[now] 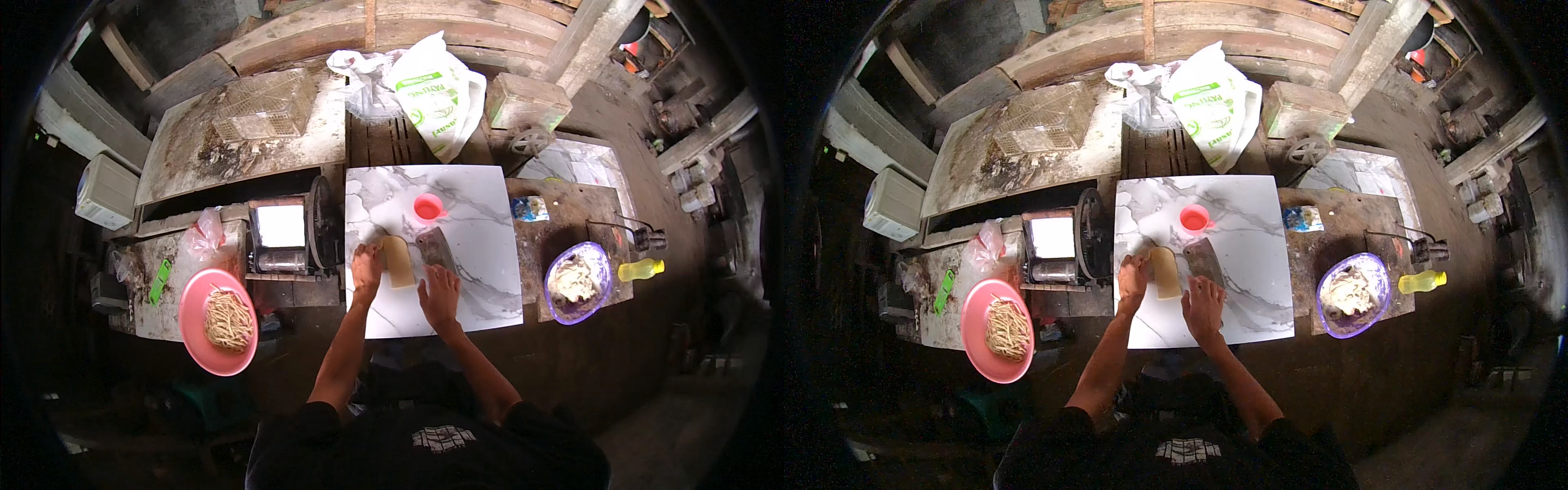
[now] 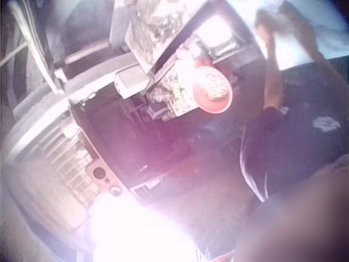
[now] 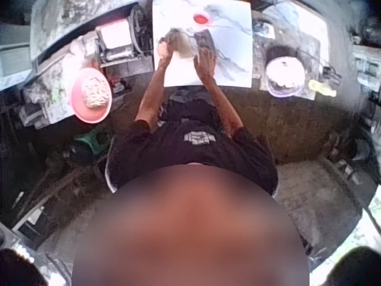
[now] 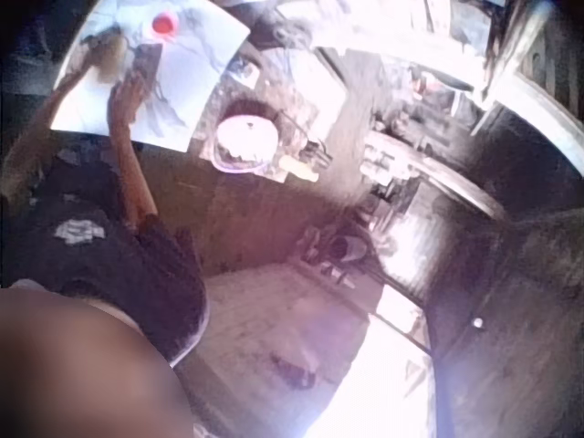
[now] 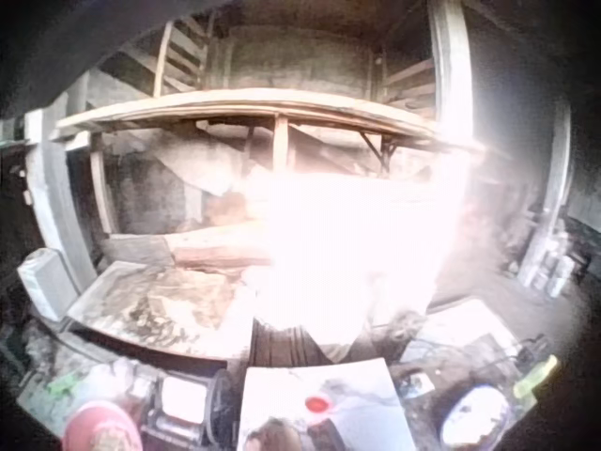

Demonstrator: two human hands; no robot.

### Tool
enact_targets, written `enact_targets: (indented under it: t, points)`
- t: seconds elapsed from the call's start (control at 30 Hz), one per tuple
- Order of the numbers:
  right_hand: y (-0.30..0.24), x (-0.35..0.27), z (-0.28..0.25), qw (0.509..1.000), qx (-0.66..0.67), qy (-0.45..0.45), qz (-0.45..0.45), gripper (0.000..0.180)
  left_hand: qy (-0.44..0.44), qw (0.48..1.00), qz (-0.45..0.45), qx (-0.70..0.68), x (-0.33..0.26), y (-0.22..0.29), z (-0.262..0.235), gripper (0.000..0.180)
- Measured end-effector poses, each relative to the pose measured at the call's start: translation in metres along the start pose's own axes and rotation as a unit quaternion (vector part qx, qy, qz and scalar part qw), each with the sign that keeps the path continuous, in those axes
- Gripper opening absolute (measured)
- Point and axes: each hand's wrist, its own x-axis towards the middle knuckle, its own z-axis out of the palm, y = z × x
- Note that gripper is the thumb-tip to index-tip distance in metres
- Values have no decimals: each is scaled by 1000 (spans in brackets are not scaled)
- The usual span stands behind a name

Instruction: The person shapes dough into a block, slices it into strips using a cleaver, and places the strips into a pink bowl.

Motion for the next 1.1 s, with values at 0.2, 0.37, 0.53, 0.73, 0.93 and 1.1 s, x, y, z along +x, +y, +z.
enact_targets:
  t: [0.2, 0.37, 0.53, 0.73, 0.93, 1.1]
  points:
    - [-4, 20, -15, 975, 224, -5, -18, 44, -45, 962, 122, -239, -14, 62, -28, 12]
    - [1, 15, -50, 945, 324, -33, -25, 50, -72, 940, 74, -325, -39, 106, -30, 12]
    - [44, 3, -74, 960, 241, 137, -29, 26, -141, 895, 38, -422, -56, 152, -5, 23]
    - [109, -1, -116, 965, 131, 225, 25, 13, -167, 911, 98, -365, -64, 198, 35, 28]
    - [197, -20, -75, 990, -85, 103, 39, 8, -222, 911, 159, -309, -74, 221, 82, 26]
    - [162, -21, -77, 998, -14, 35, 50, 17, -193, 931, 120, -286, -82, 195, 92, 24]
